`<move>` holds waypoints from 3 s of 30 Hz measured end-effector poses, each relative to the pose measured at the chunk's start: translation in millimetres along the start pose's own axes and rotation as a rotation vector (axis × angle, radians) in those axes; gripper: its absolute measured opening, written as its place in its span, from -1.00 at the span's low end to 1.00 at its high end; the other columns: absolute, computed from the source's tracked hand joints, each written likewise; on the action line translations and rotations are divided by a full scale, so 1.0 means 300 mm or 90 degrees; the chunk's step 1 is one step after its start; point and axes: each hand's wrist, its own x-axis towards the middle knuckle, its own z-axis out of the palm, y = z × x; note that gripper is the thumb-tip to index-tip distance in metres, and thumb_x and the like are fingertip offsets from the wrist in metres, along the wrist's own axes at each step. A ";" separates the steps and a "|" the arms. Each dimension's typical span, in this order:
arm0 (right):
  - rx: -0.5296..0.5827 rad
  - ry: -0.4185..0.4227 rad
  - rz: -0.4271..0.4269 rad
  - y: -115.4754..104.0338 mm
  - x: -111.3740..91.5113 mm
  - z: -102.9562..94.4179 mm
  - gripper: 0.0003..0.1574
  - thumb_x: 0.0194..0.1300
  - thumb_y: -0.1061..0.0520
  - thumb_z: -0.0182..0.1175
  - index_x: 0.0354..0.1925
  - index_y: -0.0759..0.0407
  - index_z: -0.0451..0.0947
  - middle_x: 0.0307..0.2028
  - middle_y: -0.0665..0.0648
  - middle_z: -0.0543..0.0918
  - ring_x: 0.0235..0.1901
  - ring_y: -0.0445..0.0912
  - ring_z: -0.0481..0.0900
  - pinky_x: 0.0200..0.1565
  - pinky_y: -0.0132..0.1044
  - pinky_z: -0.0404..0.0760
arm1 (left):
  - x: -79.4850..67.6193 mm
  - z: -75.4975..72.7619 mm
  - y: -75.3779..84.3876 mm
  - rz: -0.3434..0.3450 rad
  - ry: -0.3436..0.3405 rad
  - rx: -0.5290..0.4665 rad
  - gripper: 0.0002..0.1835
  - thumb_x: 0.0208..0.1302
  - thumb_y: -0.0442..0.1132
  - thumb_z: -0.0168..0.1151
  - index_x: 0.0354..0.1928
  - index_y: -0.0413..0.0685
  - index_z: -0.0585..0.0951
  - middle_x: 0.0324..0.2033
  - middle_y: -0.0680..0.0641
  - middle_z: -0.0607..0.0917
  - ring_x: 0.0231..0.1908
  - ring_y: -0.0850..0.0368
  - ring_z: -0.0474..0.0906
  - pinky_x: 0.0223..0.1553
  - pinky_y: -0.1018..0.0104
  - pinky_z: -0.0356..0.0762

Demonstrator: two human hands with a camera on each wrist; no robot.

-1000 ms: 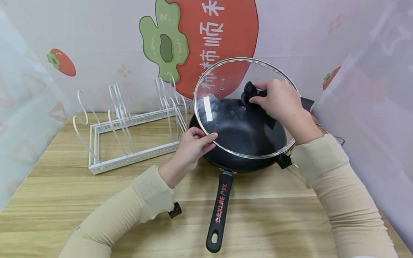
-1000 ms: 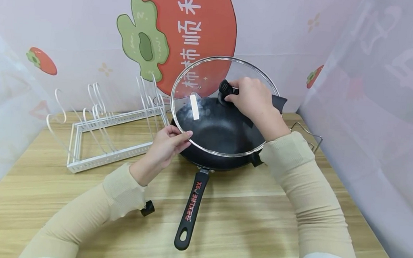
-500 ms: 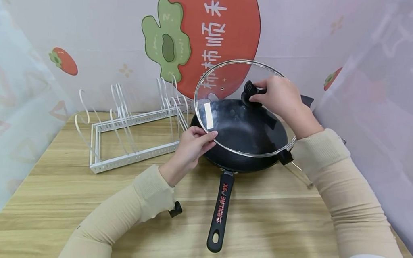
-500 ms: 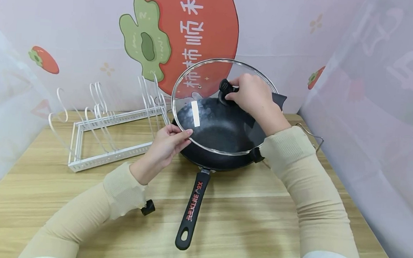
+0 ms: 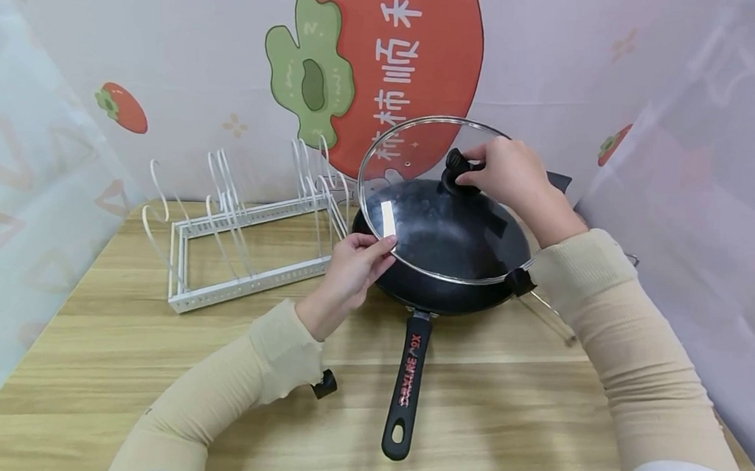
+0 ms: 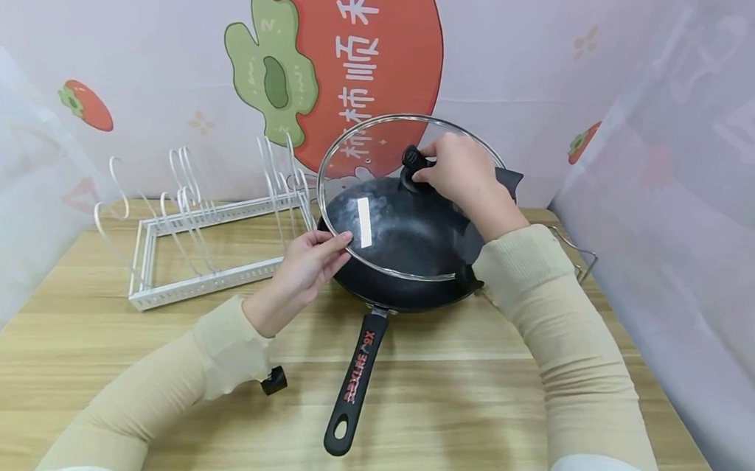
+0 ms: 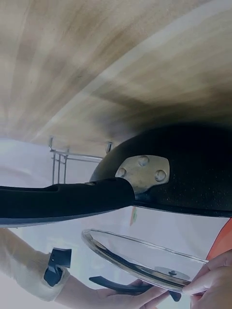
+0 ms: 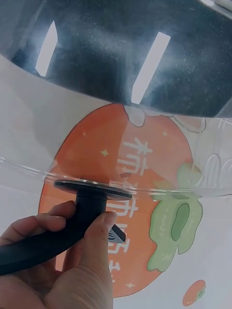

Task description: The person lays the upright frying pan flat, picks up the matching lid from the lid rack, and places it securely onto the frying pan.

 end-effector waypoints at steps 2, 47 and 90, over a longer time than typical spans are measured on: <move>-0.004 -0.003 0.000 -0.002 0.005 0.007 -0.35 0.39 -0.03 0.33 0.37 0.10 0.52 0.21 0.24 0.62 0.25 0.21 0.48 0.09 0.13 0.49 | 0.001 -0.002 -0.004 0.002 0.004 -0.002 -0.78 0.38 -0.51 0.26 -0.23 -0.17 0.39 -0.40 -0.06 0.56 -0.54 0.27 0.58 -0.31 0.47 0.66; -0.031 -0.047 -0.016 -0.002 0.033 0.108 -0.44 0.42 0.02 0.32 0.30 0.18 0.58 0.16 0.27 0.66 0.11 0.15 0.55 0.00 0.03 0.55 | -0.003 -0.055 -0.016 -0.003 0.029 -0.009 -0.79 0.37 -0.61 0.15 -0.18 -0.23 0.36 -0.26 -0.13 0.49 -0.42 0.26 0.62 -0.22 0.48 0.66; -0.010 -0.067 -0.006 0.011 0.030 0.156 -0.44 0.42 0.06 0.31 0.30 0.24 0.57 0.18 0.30 0.65 0.10 0.15 0.57 0.03 0.03 0.56 | -0.004 -0.087 -0.029 -0.017 0.032 0.013 -0.79 0.36 -0.61 0.18 -0.19 -0.23 0.38 -0.26 -0.13 0.53 -0.39 0.25 0.65 -0.21 0.45 0.67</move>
